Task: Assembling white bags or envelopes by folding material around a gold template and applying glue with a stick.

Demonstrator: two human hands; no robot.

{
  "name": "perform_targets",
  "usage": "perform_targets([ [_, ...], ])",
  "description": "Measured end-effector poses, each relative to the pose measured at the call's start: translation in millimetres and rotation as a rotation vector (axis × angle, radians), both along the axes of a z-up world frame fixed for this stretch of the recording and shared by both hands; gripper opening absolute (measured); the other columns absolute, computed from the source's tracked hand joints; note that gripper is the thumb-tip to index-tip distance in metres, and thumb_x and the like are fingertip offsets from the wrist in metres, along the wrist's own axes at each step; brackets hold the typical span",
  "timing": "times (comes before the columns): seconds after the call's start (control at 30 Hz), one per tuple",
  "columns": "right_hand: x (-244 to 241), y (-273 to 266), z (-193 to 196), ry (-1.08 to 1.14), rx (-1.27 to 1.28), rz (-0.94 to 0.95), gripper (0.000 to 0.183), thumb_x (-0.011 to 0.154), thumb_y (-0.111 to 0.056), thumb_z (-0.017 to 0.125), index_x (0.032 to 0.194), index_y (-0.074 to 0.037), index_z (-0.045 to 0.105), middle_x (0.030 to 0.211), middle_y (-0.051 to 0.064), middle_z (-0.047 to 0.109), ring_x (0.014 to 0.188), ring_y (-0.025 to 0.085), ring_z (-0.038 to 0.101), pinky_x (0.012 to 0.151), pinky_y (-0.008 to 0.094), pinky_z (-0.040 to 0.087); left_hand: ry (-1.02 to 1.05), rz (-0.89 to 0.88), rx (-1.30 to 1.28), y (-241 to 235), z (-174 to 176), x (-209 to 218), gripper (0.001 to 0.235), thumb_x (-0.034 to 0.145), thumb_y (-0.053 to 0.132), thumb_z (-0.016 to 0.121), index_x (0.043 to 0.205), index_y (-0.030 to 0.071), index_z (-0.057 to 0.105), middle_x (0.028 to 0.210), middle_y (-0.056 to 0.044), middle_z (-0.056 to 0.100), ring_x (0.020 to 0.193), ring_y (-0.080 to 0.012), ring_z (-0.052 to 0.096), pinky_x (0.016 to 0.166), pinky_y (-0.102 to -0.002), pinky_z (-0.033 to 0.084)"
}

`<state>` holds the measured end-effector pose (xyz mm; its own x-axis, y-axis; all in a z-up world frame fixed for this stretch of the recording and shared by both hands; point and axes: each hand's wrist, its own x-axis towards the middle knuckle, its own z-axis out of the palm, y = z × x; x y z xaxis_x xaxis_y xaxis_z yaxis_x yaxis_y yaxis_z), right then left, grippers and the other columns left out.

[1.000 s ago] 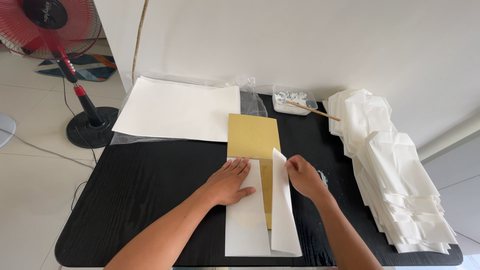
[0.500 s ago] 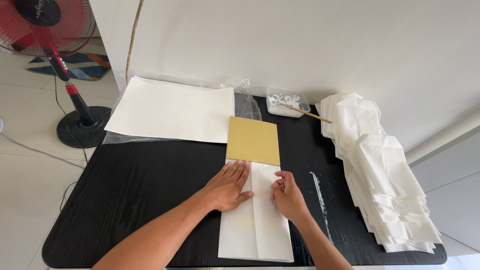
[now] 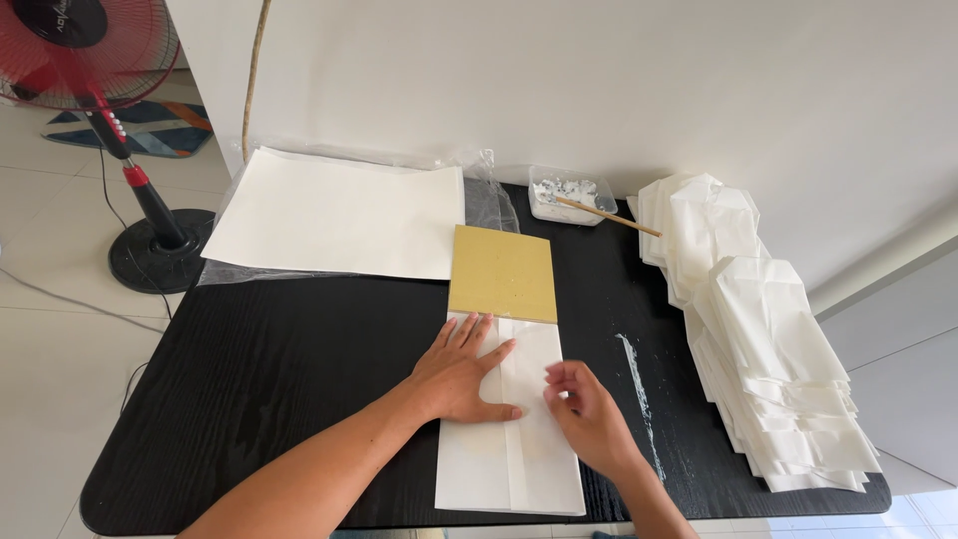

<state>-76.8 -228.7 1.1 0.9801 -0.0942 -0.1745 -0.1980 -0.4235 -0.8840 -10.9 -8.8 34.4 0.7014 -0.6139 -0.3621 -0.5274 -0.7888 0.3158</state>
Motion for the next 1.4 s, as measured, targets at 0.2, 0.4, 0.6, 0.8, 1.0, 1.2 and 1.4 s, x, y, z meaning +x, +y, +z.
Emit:
perform_targets([
  [0.2, -58.0, -16.7, 22.3, 0.125, -0.478, 0.263, 0.057, 0.095, -0.038, 0.064, 0.149, -0.029, 0.051, 0.165, -0.015, 0.039, 0.156, 0.007, 0.026, 0.121, 0.04, 0.035, 0.038, -0.001, -0.017, -1.8, -7.7, 8.1, 0.113, 0.077, 0.085, 0.041, 0.167, 0.028, 0.002, 0.172, -0.015, -0.021, 0.159, -0.0311, -0.02, 0.127, -0.047, -0.01],
  [0.4, -78.1, -33.0, -10.3, -0.048, -0.645, 0.453, 0.09, 0.084, -0.049, 0.087, 0.157, -0.026, 0.039, 0.171, -0.012, 0.025, 0.16, 0.014, 0.01, 0.122, 0.044, 0.025, 0.029, 0.035, -0.024, -3.8, -21.3, 15.5, 0.111, 0.089, 0.074, 0.049, 0.165, 0.024, -0.015, 0.173, -0.011, -0.021, 0.16, -0.0268, -0.019, 0.128, -0.045, -0.009],
  [0.6, -94.4, -36.9, -59.6, -0.353, -0.607, 0.424, 0.073, 0.087, -0.049, 0.081, 0.148, -0.022, 0.052, 0.164, 0.004, 0.04, 0.146, 0.028, 0.045, 0.106, 0.053, 0.047, 0.056, 0.025, -0.002, -5.2, -10.0, 10.7, 0.091, 0.095, 0.067, 0.044, 0.166, 0.034, -0.003, 0.172, -0.013, -0.023, 0.159, -0.0294, -0.022, 0.127, -0.046, -0.012],
  [0.8, -96.2, -15.7, -82.2, -0.961, -0.548, 0.275, 0.016, 0.084, -0.011, 0.076, 0.099, -0.014, 0.079, 0.128, 0.007, 0.073, 0.118, 0.03, 0.069, 0.09, 0.042, 0.058, 0.066, 0.052, -0.025, -6.7, -12.6, 10.2, 0.079, 0.096, 0.063, 0.042, 0.165, 0.037, 0.014, 0.172, -0.013, -0.022, 0.159, -0.0286, -0.021, 0.127, -0.045, -0.012],
  [1.0, -91.7, -8.6, -93.3, -1.054, -0.511, 0.246, 0.019, 0.084, -0.008, 0.077, 0.101, -0.014, 0.079, 0.114, 0.0, 0.078, 0.114, 0.024, 0.072, 0.096, 0.038, 0.056, -0.005, 0.094, -0.027, -9.9, -19.3, 9.2, 0.092, 0.094, 0.069, 0.04, 0.166, 0.027, 0.003, 0.173, -0.01, -0.017, 0.16, -0.0256, -0.017, 0.128, -0.045, -0.009],
  [1.2, -93.3, -14.8, -79.7, -0.95, -0.429, 0.337, 0.014, 0.085, -0.009, 0.077, 0.098, -0.013, 0.082, 0.109, -0.001, 0.081, 0.115, 0.02, 0.073, 0.103, 0.04, 0.052, 0.047, 0.081, -0.001, -10.4, -11.9, 8.9, 0.118, 0.076, 0.083, 0.047, 0.166, 0.024, -0.001, 0.172, -0.01, -0.023, 0.159, -0.0256, -0.023, 0.127, -0.046, -0.012],
  [1.4, -91.7, -15.3, -74.4, -0.944, -0.483, 0.327, 0.014, 0.082, -0.012, 0.081, 0.094, -0.017, 0.084, 0.106, -0.006, 0.083, 0.114, 0.016, 0.074, 0.105, 0.042, 0.047, 0.06, 0.052, 0.074, -11.9, -10.5, 13.2, 0.13, 0.067, 0.085, 0.051, 0.166, 0.023, -0.006, 0.171, -0.01, -0.028, 0.158, -0.0269, -0.026, 0.128, -0.045, -0.014],
])
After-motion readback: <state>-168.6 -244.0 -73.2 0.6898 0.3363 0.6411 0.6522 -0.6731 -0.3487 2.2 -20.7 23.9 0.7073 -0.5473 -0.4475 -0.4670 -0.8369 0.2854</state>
